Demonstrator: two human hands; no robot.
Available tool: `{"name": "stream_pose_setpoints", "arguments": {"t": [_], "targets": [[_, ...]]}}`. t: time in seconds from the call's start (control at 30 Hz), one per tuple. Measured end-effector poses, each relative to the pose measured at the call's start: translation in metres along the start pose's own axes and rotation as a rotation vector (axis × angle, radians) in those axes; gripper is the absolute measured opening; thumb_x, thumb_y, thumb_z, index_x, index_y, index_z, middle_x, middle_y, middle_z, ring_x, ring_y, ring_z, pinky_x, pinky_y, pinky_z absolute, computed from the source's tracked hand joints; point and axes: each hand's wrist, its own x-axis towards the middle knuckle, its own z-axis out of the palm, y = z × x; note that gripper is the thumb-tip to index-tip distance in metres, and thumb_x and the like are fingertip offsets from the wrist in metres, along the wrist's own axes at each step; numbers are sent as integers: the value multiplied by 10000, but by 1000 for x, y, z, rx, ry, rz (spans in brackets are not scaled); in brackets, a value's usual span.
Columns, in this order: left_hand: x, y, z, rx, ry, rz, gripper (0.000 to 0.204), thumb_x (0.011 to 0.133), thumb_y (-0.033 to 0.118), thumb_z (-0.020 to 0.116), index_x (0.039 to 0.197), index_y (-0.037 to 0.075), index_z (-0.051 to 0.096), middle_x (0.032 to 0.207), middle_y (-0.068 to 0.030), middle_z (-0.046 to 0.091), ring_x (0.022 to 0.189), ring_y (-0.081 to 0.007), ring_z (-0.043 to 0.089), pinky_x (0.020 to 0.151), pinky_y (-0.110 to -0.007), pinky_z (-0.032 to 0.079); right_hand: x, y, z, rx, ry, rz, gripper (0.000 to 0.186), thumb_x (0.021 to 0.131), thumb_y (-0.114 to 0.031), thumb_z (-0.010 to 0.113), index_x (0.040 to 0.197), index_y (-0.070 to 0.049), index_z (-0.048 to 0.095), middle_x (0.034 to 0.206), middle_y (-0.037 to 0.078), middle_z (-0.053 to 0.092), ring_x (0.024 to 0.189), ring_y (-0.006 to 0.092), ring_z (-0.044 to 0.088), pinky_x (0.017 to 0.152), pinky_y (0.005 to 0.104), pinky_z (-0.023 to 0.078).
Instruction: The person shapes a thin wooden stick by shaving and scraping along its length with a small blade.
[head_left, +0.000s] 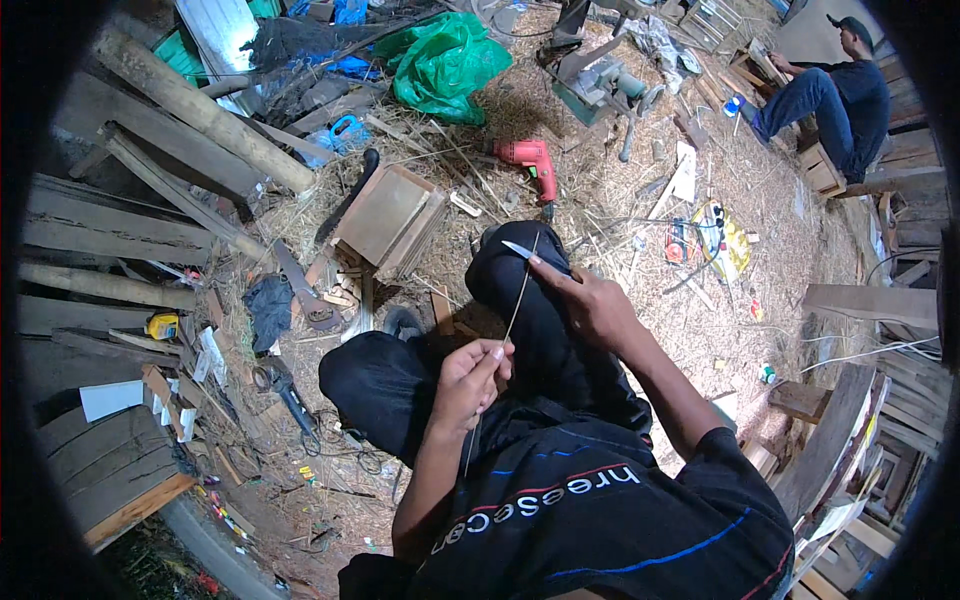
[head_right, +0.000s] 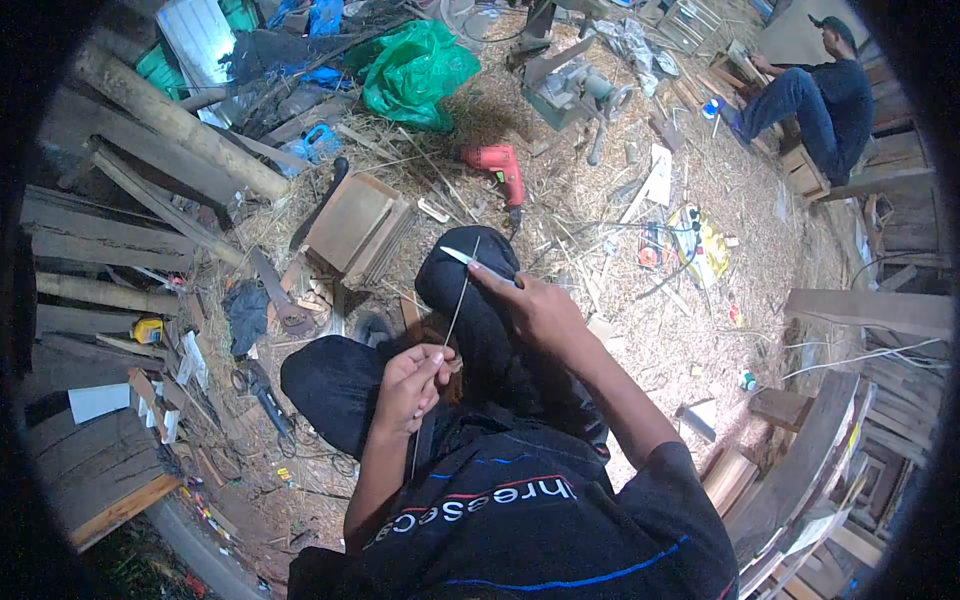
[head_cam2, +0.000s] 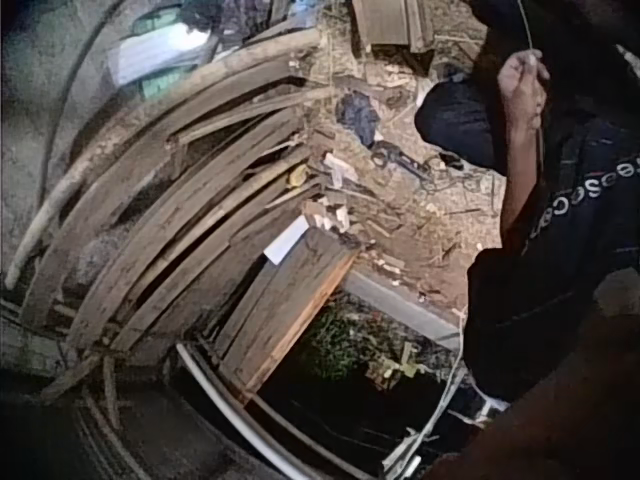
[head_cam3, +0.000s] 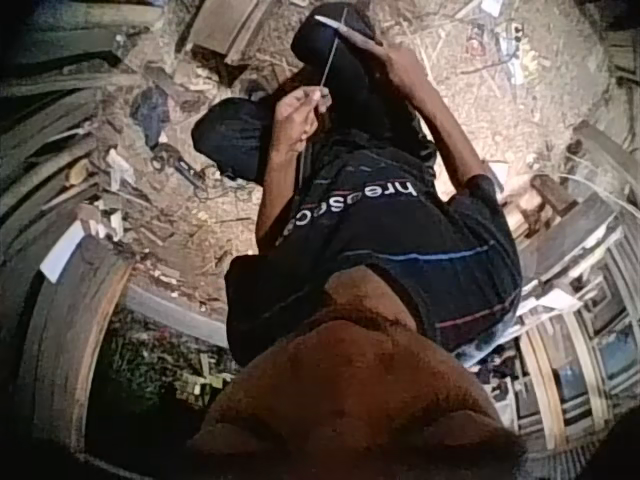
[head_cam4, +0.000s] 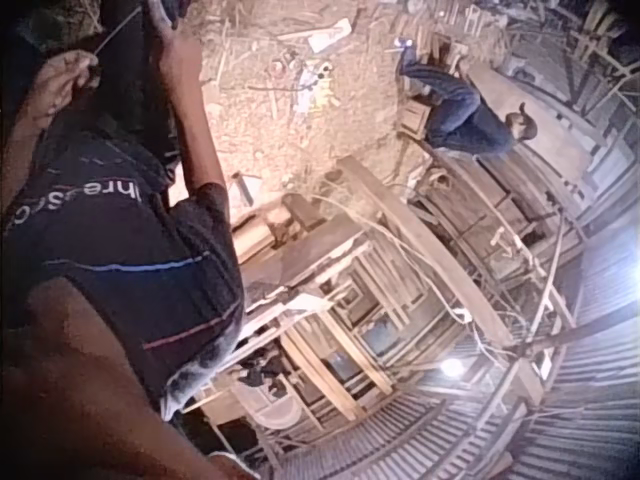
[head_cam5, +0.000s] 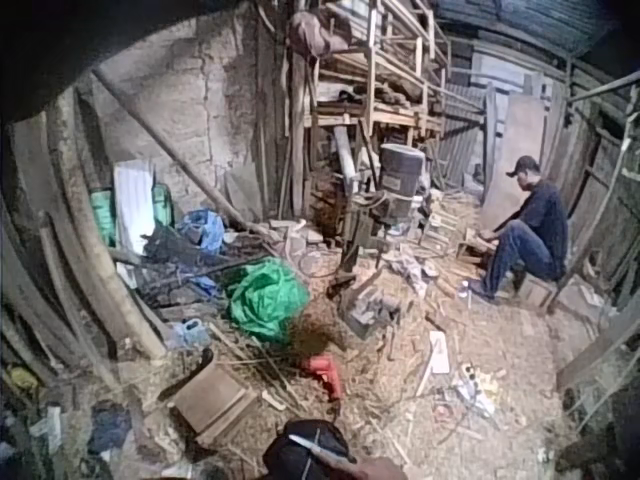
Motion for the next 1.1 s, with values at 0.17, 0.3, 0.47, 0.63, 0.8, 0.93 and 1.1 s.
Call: {"name": "stream_pose_setpoints", "arguments": {"t": [0.17,0.3,0.47,0.63,0.8,0.93,1.1], "targets": [[-1,4,-1,39,44,16,199,966,158,545,1031,-25,587,721,-37,574,365,-2,347,300,-164,257,-2,6,-5,26,-22,-64,811,756,19,560,1441,-375,376,805,162,526,643,363,573,582,441,481],[26,15,16,103,57,91,203,971,158,535,1038,-28,581,721,-36,582,379,-7,368,311,-164,273,0,4,-8,-33,-136,-173,835,764,-20,561,1461,-406,309,808,160,536,691,355,607,608,439,506],[31,15,20,160,71,118,200,969,148,539,1045,-32,579,734,-48,607,382,-6,378,316,-167,283,0,1,-5,-50,-105,-119,822,769,-41,564,1458,-413,313,803,157,538,696,349,611,608,437,508],[16,9,15,191,90,123,196,964,142,549,1044,-33,581,732,-49,614,385,-1,382,323,-162,283,-3,2,0,-54,-79,-69,797,777,-58,560,1451,-415,328,799,153,538,673,352,607,587,445,506],[7,2,10,207,112,152,192,961,143,556,1038,-31,582,726,-49,612,386,0,379,330,-157,283,-2,-6,-5,-67,-80,-66,794,783,-48,548,1450,-418,329,795,155,535,661,354,603,583,450,504],[-1,-2,4,191,92,137,184,972,153,541,1033,-11,597,728,-29,613,400,-1,395,343,-165,289,-2,-3,1,-28,-48,-74,793,786,-29,533,1451,-410,329,793,168,533,679,373,601,607,468,504],[-26,-11,-10,200,124,49,188,976,160,537,1028,-10,598,722,-38,608,392,-11,390,344,-164,280,0,2,0,68,8,-34,819,751,23,540,1441,-381,366,782,169,521,682,372,584,623,463,478]]}}
